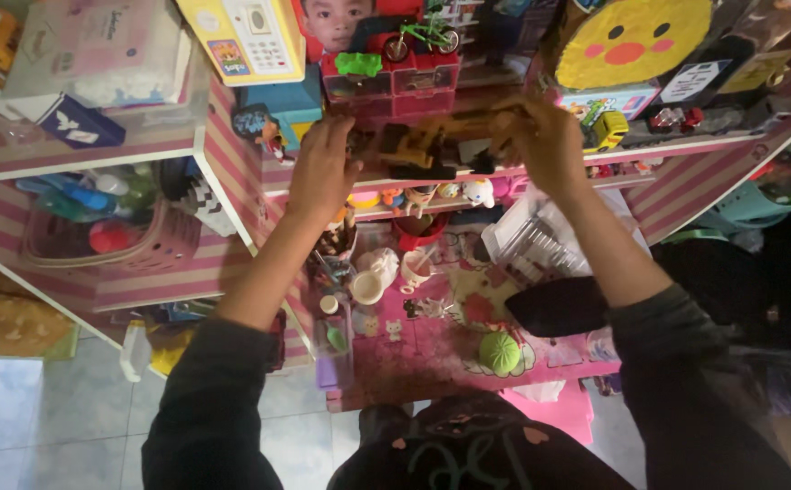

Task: The person organizes items on a pink shelving unit, folding a black cloth and placing it on a shelf. They then handle a plastic bag, a clear plastic container, and a small green ball, moving them around the shelves.

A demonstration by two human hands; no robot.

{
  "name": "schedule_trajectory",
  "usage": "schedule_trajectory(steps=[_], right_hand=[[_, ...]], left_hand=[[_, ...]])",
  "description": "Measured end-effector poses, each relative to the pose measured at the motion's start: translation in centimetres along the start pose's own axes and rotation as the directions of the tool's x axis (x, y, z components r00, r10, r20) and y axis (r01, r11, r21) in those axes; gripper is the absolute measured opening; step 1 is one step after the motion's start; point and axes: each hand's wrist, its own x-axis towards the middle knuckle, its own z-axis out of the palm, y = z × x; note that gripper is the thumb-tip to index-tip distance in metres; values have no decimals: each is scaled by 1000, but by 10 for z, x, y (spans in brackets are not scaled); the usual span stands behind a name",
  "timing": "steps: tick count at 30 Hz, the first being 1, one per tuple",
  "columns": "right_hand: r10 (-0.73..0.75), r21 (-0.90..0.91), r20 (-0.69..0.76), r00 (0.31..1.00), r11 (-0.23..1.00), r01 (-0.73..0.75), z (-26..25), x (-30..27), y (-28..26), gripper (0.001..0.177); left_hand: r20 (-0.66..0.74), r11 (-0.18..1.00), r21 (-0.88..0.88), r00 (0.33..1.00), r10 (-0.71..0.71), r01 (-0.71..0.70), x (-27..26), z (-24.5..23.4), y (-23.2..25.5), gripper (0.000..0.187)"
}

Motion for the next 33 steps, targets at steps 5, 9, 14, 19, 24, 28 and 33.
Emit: schedule_trajectory(steps=[5, 9, 14, 19, 24, 28, 33], right_hand=[[-45, -80, 119, 992, 995, 55, -15, 15, -15, 15], [14, -161, 188, 982, 987, 17, -20, 29, -19, 18], [9, -398, 266, 964, 912, 102, -32, 52, -24, 19], [-203, -353, 309, 929, 882, 311, -23, 63, -31, 19], [-175, -263, 323, 930, 928, 265, -6, 74, -42, 12], [-180, -257, 350, 919, 925, 279, -6, 78, -40, 13], [1, -242, 271, 962, 968, 67, -12, 69, -27, 27]], left_hand=[[26, 993, -86, 996, 84, -81, 6, 5, 20, 69], [66, 985, -42, 983, 170, -168, 18, 20, 33, 76], [114, 987, 26, 981, 157, -161, 28, 24, 26, 58], [124, 982, -32, 974, 189, -187, 27, 23, 17, 56], [92, 986, -35, 982, 167, -165, 30, 25, 19, 55], [119, 993, -25, 986, 116, -114, 28, 20, 20, 53], [128, 994, -13, 985, 112, -111, 33, 12, 20, 56]])
